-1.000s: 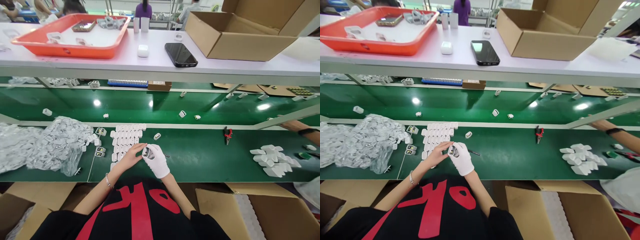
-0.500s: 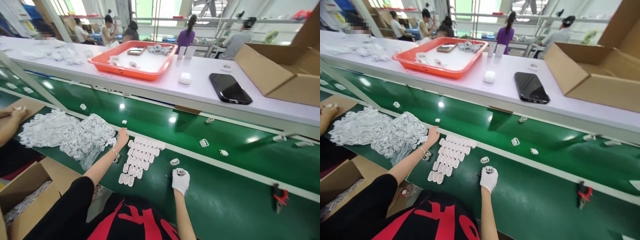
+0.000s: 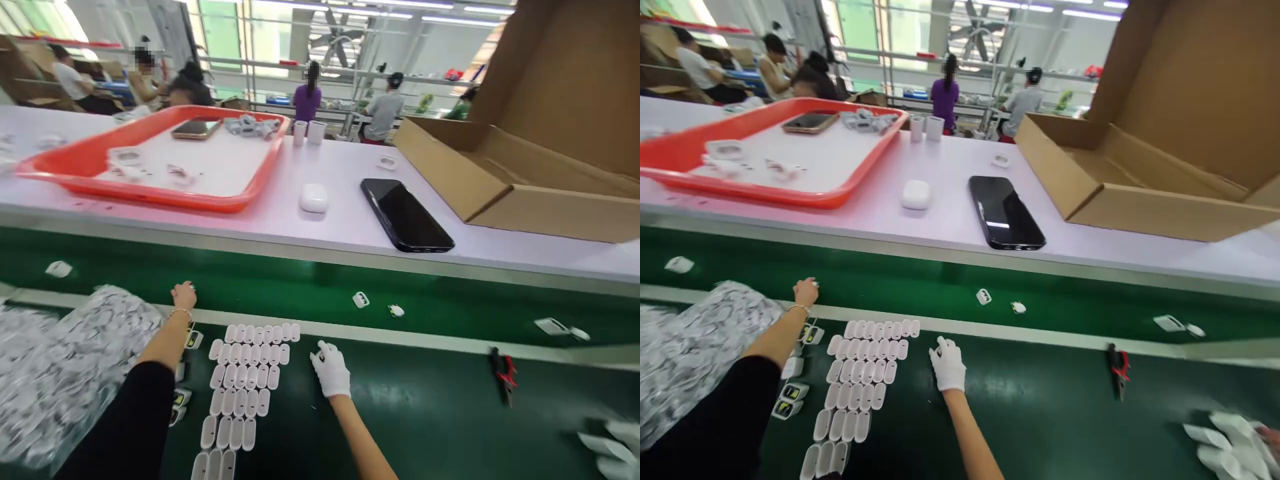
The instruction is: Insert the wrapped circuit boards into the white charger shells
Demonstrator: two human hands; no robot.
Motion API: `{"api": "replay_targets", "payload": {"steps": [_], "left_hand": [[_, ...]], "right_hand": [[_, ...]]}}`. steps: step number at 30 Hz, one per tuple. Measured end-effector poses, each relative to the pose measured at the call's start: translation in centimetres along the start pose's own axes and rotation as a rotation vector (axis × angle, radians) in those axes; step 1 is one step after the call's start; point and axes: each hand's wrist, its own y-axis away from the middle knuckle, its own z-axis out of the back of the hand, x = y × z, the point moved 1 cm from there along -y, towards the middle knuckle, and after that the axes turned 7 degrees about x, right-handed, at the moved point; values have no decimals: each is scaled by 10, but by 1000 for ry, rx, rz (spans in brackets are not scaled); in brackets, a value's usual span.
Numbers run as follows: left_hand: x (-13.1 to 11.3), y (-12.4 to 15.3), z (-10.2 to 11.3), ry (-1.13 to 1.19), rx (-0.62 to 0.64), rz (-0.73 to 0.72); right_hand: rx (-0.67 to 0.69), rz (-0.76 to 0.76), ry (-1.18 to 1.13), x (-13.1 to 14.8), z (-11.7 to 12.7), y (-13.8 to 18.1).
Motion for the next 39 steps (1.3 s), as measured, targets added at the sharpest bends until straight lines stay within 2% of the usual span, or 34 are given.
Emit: {"api": "replay_targets", "payload": {"steps": [3, 5, 7, 9, 11, 13, 15, 17, 18, 20, 22, 24, 26, 28, 32, 35, 37, 39], "left_hand": [[-6, 0, -1, 15, 13, -86], [-8, 21, -3, 41, 16, -155], [-8, 63, -6, 84, 23, -234], [-7, 125, -15, 191, 38, -342], [-9, 196, -31, 285, 195, -441], [-15, 260, -54, 317, 409, -494], [-23, 306, -78, 304, 633, -526], [-30, 332, -98, 279, 823, -553], [-32, 339, -105, 259, 888, -567], [-35, 345, -114, 195, 940, -595], [-38, 346, -120, 99, 942, -631], [-41, 347, -124, 0, 894, -656], [-46, 350, -127, -71, 806, -666], [-50, 354, -128, -91, 700, -684], [-52, 361, -123, -41, 600, -736], [-47, 362, -118, -1, 578, -733], [-44, 361, -113, 25, 542, -736], [-41, 357, -105, 43, 488, -737]], "right_hand": [[-42, -31, -8, 11, 21, -58], [-73, -8, -6, 22, 33, -100], [-75, 42, 0, 35, 39, -131], [-77, 95, -1, 46, 41, -147], [-110, 123, -12, 44, 46, -149], [-187, 81, -36, 26, 57, -144], [-281, -49, -70, -8, 73, -138], [-343, -213, -106, -48, 88, -135], [-347, -272, -121, -67, 93, -134], [-309, -315, -147, -97, 96, -133], [-261, -299, -168, -113, 94, -133], [-242, -278, -191, -116, 88, -131], [-254, -252, -216, -110, 79, -121], [-265, -181, -241, -97, 60, -98], [-190, 33, -279, -65, 0, -16], [-127, 93, -286, -52, -36, 40], [-114, 75, -293, -51, -46, 60], [-107, 45, -308, -54, -46, 67]]}}
